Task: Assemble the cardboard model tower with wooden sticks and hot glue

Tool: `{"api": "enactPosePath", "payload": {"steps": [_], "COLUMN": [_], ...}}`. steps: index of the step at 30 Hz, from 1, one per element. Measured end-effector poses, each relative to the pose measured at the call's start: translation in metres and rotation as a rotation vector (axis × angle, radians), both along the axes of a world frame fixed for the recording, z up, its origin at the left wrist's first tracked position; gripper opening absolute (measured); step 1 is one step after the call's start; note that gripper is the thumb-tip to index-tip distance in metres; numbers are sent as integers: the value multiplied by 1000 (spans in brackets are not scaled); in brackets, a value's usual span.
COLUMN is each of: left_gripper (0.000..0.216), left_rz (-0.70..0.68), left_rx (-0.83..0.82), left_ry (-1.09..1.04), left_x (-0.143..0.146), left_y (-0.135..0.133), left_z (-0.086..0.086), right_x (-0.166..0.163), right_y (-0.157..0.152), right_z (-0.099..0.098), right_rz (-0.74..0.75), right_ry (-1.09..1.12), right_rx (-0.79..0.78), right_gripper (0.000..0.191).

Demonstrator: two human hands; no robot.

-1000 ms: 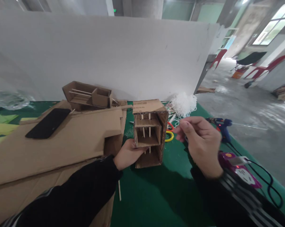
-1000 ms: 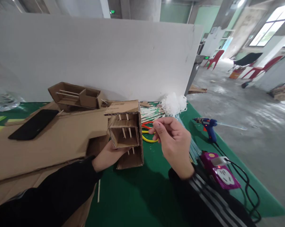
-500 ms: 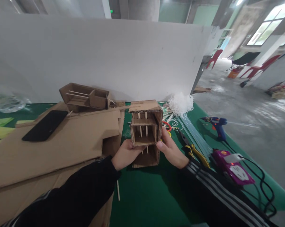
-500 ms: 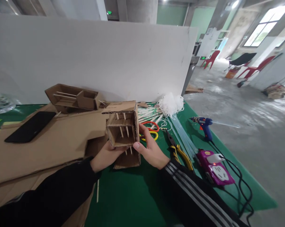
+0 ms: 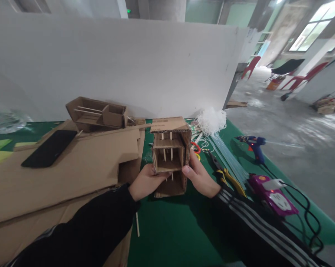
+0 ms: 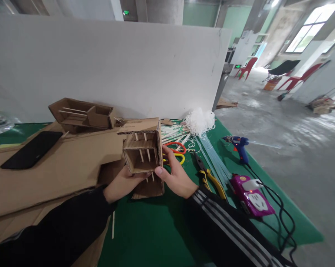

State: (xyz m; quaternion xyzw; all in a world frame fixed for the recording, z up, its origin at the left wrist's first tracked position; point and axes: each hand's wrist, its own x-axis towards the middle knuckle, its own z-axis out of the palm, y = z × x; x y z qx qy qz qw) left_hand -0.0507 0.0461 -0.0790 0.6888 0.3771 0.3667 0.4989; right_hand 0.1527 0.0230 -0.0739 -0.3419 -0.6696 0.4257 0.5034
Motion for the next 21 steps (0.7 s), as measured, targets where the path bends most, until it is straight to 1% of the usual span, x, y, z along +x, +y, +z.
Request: {"api": "enactPosePath", "payload": {"steps": [4,6,10,12,15,18,21], "left_gripper": [25,25,22,21,16,10,10], "left_rz": [-47,-41,-2,10,3,-49,-94], "left_rx": [46,141,379,434,418,367,305], "left_ry": [103,174,403,508,579,563,526], "left_x": [-6,-10,-14,-15,-14,-11,-9], "left_y": [1,1,3,3,1,-1,-3], "left_z": [5,9,15,15,10,5,5], "right_x": [1,1,4,5,6,6,6], "right_y": [-1,-1,1,2,4,6,7], "right_z": [-2,-3,-2,-1,0,-2,-5], "right_rz": [0,-13,-60,-90,-120,-139,-161], "right_ry": [12,23,66,86,104,109,113], "right_rx": [19,20,16,21,20,10,-2], "right_gripper": [65,67,69,65,58,55,56]}}
